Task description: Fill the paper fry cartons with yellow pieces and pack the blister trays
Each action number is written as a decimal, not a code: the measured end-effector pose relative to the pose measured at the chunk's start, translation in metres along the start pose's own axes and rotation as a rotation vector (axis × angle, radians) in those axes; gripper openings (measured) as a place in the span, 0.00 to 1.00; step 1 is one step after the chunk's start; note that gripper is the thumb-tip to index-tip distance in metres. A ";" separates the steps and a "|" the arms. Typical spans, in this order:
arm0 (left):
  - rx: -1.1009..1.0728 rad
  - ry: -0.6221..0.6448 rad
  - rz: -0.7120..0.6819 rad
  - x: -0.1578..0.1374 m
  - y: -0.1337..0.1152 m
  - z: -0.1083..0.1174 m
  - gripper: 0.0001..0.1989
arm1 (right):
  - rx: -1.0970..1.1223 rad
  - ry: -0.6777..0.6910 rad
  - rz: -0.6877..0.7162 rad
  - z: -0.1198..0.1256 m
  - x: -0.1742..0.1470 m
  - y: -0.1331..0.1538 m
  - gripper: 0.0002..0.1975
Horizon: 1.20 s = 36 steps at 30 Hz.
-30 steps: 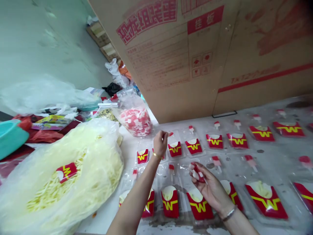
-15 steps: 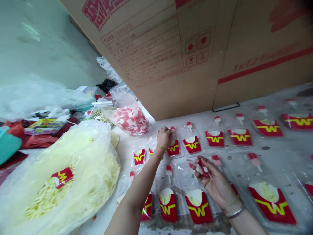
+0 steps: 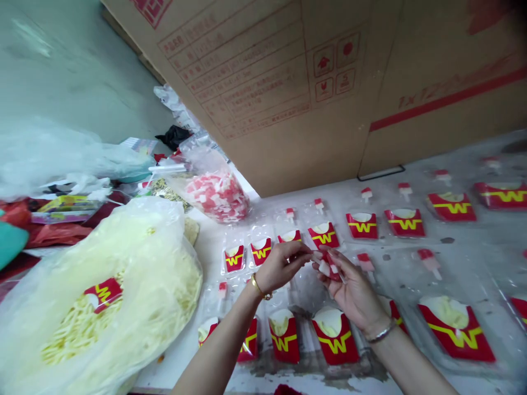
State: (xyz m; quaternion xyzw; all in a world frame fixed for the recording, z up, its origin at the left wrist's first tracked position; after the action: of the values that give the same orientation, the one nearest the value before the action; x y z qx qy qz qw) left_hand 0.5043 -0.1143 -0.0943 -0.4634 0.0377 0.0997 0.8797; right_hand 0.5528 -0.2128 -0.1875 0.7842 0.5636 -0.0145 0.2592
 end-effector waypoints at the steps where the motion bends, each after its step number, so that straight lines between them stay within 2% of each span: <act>1: 0.025 -0.039 0.010 -0.006 0.000 0.002 0.10 | -0.005 0.009 -0.020 -0.002 0.000 -0.004 0.13; 3: 0.092 -0.146 0.028 -0.017 0.007 0.019 0.09 | -0.013 0.013 -0.058 -0.004 -0.001 -0.012 0.13; 4: 0.140 -0.237 0.032 -0.023 0.011 0.037 0.08 | -0.016 0.002 -0.077 -0.003 -0.002 -0.016 0.14; 6: 0.249 -0.512 0.044 -0.044 0.017 0.096 0.08 | -0.028 -0.043 -0.120 0.001 -0.005 -0.023 0.16; 9: 0.351 -0.956 0.063 -0.093 0.016 0.195 0.08 | -0.044 -0.123 -0.176 0.006 -0.010 -0.031 0.22; 10: 0.361 -1.033 0.054 -0.105 0.014 0.220 0.08 | -0.042 -0.136 -0.197 0.005 -0.012 -0.033 0.24; 11: 0.368 -1.055 0.039 -0.112 0.011 0.237 0.08 | -0.036 -0.141 -0.214 0.004 -0.013 -0.036 0.25; 12: 0.380 -1.021 0.026 -0.113 0.010 0.247 0.08 | -0.026 -0.148 -0.226 0.003 -0.014 -0.038 0.26; 14: 0.430 -0.832 0.026 -0.100 0.012 0.241 0.06 | -0.011 -0.157 -0.233 0.002 -0.016 -0.043 0.27; 16: 0.504 -0.609 0.063 -0.081 0.027 0.210 0.05 | -0.006 -0.158 -0.232 0.004 -0.017 -0.047 0.26; 18: 0.571 -0.480 0.112 -0.065 0.051 0.175 0.05 | -0.007 -0.145 -0.240 0.005 -0.017 -0.053 0.23; 21: 0.695 -0.437 0.199 -0.044 0.093 0.138 0.08 | -0.008 -0.113 -0.254 0.002 -0.018 -0.060 0.20; 25: 0.914 -0.352 0.302 -0.017 0.133 0.114 0.11 | -0.020 -0.090 -0.277 -0.007 -0.020 -0.064 0.17; 28: 0.998 -0.232 0.294 -0.006 0.141 0.098 0.10 | -0.017 -0.076 -0.269 -0.011 -0.020 -0.062 0.17; 31: 0.988 -0.179 0.302 -0.008 0.144 0.088 0.09 | -0.021 -0.064 -0.253 -0.014 -0.018 -0.058 0.18; 36: 0.885 -0.292 0.348 -0.019 0.141 0.092 0.11 | -0.041 0.010 -0.225 -0.027 -0.014 -0.049 0.22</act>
State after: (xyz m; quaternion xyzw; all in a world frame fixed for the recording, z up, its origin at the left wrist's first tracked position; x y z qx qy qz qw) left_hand 0.4538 0.0366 -0.1533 -0.0136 0.0293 0.2833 0.9585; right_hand 0.4970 -0.2026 -0.1791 0.7107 0.6493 -0.0280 0.2693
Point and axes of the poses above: each hand's wrist, its own x-axis towards the middle knuckle, its own z-axis out of the back of the hand, y = z × x, the point moved 9 cm from there along x, towards the middle knuckle, and after that the axes turned 12 degrees about y, right-handed, at the moved point
